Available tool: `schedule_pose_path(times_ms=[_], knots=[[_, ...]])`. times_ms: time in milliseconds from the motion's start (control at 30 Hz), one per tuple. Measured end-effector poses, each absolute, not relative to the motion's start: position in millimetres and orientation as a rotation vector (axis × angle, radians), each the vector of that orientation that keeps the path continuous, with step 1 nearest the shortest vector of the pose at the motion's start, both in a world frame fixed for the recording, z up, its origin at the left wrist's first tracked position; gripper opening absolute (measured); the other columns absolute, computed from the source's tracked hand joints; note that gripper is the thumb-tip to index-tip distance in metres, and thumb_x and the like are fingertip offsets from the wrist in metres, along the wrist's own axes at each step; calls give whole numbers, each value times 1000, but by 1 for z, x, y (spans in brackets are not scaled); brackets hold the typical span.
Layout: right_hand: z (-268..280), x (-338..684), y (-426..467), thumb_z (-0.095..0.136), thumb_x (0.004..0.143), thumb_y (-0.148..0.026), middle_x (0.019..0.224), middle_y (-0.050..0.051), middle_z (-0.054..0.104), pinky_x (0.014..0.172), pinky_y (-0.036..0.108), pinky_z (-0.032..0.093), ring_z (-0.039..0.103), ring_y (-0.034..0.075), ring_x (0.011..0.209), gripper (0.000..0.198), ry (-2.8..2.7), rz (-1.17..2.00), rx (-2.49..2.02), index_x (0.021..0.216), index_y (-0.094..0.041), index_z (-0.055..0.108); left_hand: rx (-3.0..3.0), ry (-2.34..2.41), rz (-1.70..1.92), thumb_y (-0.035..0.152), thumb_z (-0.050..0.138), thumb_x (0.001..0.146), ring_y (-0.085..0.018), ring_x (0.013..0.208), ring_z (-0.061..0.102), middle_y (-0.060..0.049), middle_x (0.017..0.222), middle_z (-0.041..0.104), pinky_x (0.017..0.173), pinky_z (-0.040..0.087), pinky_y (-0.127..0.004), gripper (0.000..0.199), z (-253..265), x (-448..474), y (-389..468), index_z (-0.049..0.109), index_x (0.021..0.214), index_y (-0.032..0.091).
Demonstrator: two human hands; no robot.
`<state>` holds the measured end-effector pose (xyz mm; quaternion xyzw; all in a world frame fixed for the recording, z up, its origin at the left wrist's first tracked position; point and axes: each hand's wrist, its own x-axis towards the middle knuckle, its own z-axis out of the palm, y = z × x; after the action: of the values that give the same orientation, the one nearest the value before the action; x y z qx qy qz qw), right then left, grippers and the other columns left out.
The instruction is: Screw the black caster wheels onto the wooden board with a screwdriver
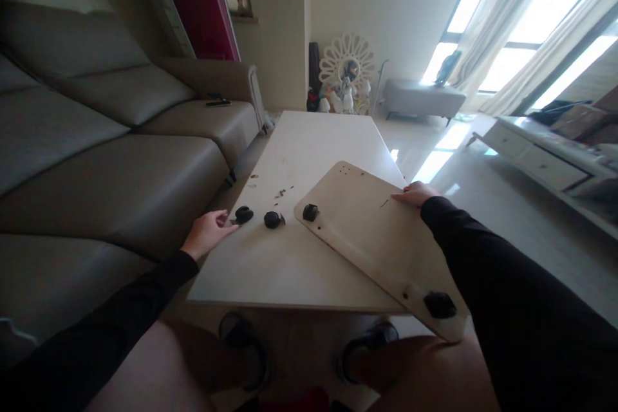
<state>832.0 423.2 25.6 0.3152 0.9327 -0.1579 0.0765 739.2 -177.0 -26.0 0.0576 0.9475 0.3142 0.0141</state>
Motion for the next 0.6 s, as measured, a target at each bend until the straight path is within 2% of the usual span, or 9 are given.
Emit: schedule_pose_path(times_ms=[67,167,267,367,467,533,600], knots=[[27,832,420,78,68,-71,80,10,71,56,35,50,64,22,66,53,2776,-463,964,82,-20,72,179,2990,1013,34,75,76,-29,99,72,-16,126,73,92,55,-37,54,-20,766,-169,68,126,13],[33,836,419,75,74,-69,77,8,69,54,30,49,62,18,64,51,2762,-496,955,84,-19,72,305,2851,1204,45,66,83,-26,91,71,-11,110,76,87,54,-35,44,-17,831,-149,72,116,16],[50,849,431,72,80,-67,75,5,66,51,27,48,59,14,59,49,2776,-517,976,87,-18,70,313,2452,1324,52,64,84,-28,85,71,-11,95,77,78,52,-38,45,-28,911,-116,75,107,16],[71,874,456,78,77,-63,65,2,61,47,26,45,54,13,54,46,2780,-481,1057,84,-18,68,318,2047,1482,48,65,85,-29,100,71,-12,103,77,89,51,-38,37,-48,975,-74,76,101,17],[83,909,484,82,74,-59,54,-1,53,42,26,39,48,12,47,43,2748,-456,1160,78,-19,66,256,1780,1625,39,69,83,-28,100,70,-15,107,76,90,51,-37,35,-60,999,-30,73,106,14],[81,934,498,81,74,-59,51,-1,50,40,26,35,45,12,44,43,2711,-479,1223,75,-18,66,39,1643,1768,32,73,77,-22,86,68,-17,115,73,77,51,-32,45,-58,991,-6,67,117,11],[73,959,506,81,73,-61,50,-1,50,38,25,30,41,10,41,45,2672,-562,1262,75,-18,67,-141,1524,1846,29,75,76,-12,68,62,-16,130,65,62,43,-27,49,-49,973,13,62,121,14]])
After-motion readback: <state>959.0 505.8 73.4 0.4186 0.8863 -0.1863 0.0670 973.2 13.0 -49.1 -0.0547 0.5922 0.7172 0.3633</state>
